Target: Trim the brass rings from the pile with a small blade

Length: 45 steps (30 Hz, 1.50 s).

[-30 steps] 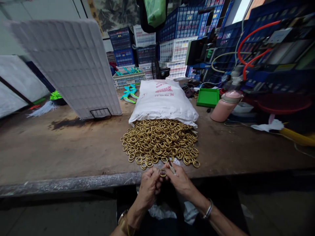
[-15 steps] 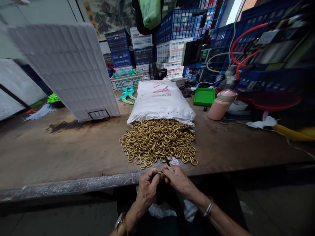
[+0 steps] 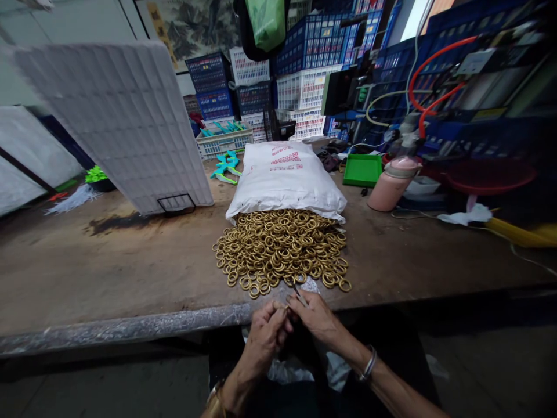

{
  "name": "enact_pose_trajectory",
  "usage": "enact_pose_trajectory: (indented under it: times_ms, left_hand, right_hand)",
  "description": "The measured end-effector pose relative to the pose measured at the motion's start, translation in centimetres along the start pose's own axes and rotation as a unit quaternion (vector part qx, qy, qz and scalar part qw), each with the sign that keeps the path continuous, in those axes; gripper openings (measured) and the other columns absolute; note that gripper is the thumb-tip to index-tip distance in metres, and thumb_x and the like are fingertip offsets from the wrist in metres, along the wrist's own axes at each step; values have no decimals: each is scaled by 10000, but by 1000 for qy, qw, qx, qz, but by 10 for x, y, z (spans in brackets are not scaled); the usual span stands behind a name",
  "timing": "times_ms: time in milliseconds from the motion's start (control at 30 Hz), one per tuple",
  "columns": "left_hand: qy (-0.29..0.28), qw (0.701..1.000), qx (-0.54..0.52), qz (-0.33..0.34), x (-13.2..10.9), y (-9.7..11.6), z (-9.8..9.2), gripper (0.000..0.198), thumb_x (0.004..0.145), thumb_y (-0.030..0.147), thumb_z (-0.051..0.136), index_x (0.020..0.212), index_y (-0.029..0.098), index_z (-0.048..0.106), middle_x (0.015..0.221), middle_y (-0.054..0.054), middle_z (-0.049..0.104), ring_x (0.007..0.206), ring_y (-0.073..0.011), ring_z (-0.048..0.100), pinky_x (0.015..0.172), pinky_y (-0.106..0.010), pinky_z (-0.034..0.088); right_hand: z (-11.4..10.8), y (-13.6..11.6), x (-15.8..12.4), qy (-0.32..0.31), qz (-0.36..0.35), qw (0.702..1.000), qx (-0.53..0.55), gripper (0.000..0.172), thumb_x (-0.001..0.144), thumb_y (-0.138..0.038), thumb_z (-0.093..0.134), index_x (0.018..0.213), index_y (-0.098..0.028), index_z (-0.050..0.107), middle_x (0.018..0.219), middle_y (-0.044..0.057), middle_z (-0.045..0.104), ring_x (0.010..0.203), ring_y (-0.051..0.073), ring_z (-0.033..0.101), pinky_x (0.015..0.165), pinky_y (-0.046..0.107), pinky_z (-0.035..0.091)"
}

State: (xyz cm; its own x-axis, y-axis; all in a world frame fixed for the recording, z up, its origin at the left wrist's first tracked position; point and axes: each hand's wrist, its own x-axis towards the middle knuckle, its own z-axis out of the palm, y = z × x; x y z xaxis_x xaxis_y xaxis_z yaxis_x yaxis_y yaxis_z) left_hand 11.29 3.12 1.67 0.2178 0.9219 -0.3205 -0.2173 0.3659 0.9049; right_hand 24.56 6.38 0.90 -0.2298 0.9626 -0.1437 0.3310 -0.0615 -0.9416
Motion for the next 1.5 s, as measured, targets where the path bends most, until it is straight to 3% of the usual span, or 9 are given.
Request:
enact_pose_trajectory:
  times_ms: [200, 267, 433, 667, 833, 933, 1100, 1367, 1500]
  left_hand:
    - [-10, 997, -67, -22, 1, -5, 1, 325, 705, 469, 572, 717, 162, 464, 618, 33, 524, 342, -8, 271, 331, -159, 142]
    - [10, 999, -49, -19, 1, -3, 2, 349, 696, 498, 566, 709, 167, 459, 563, 50, 493, 335, -11, 257, 328, -161, 140]
    - [26, 999, -14, 10, 0, 6, 5, 391, 677, 543, 562, 652, 167, 455, 423, 94, 334, 348, -25, 218, 359, -175, 135]
    - [55, 996, 34, 69, -1, 3, 4, 396, 675, 544, 566, 636, 162, 471, 488, 63, 393, 401, -38, 280, 397, -183, 198]
    - [28, 1000, 7, 12, -15, 6, 8, 406, 674, 554, 564, 616, 167, 458, 446, 70, 391, 350, -25, 240, 364, -184, 146]
    - [-5, 998, -65, -9, -21, 8, 10, 389, 677, 538, 573, 637, 169, 454, 493, 54, 458, 345, -20, 259, 359, -179, 148]
    - [-16, 995, -95, -30, -16, 2, 7, 378, 741, 514, 505, 672, 143, 510, 399, 69, 385, 336, -27, 252, 357, -167, 167]
    - [-18, 980, -192, -49, -12, 3, 2, 362, 658, 379, 636, 915, 170, 492, 625, 2, 582, 373, -52, 403, 315, -151, 221]
    - [-33, 969, -231, -76, -12, 5, -1, 273, 665, 330, 642, 829, 133, 550, 675, -24, 574, 469, -71, 477, 345, -151, 270]
  right_hand:
    - [-4, 2, -1, 30, -6, 997, -77, 265, 799, -326, 348, 596, -187, 446, 539, -21, 496, 534, 111, 449, 543, 229, 339]
    - [-5, 1, -4, 38, -25, 989, -139, 213, 782, -277, 358, 605, -194, 444, 549, -21, 497, 539, 116, 450, 541, 229, 328]
    - [-4, 1, -12, -46, -78, 971, -219, 167, 669, -95, 360, 700, -206, 482, 620, -12, 558, 608, 131, 517, 571, 219, 320]
    - [1, 7, -12, -37, -82, 931, -354, 249, 629, -59, 354, 789, -189, 494, 644, 19, 593, 606, 158, 543, 548, 242, 275]
    - [-10, 13, -5, 7, -56, 904, -423, 270, 642, -48, 374, 839, -181, 504, 700, 32, 622, 600, 152, 548, 530, 250, 238]
    - [-23, 9, 4, 73, -62, 898, -429, 253, 647, -40, 379, 823, -177, 499, 706, 35, 617, 622, 150, 548, 540, 253, 236]
    - [-38, -5, 26, 175, -62, 871, -455, 170, 732, -101, 414, 855, -188, 493, 728, 33, 621, 636, 149, 547, 555, 256, 229]
    - [-27, -5, 38, 133, -50, 858, -494, 142, 803, -198, 449, 943, -206, 467, 797, 41, 636, 689, 159, 580, 542, 261, 223]
    - [-21, -2, 34, 121, -47, 859, -495, 133, 803, -159, 411, 897, -200, 496, 764, 38, 638, 664, 156, 576, 536, 265, 216]
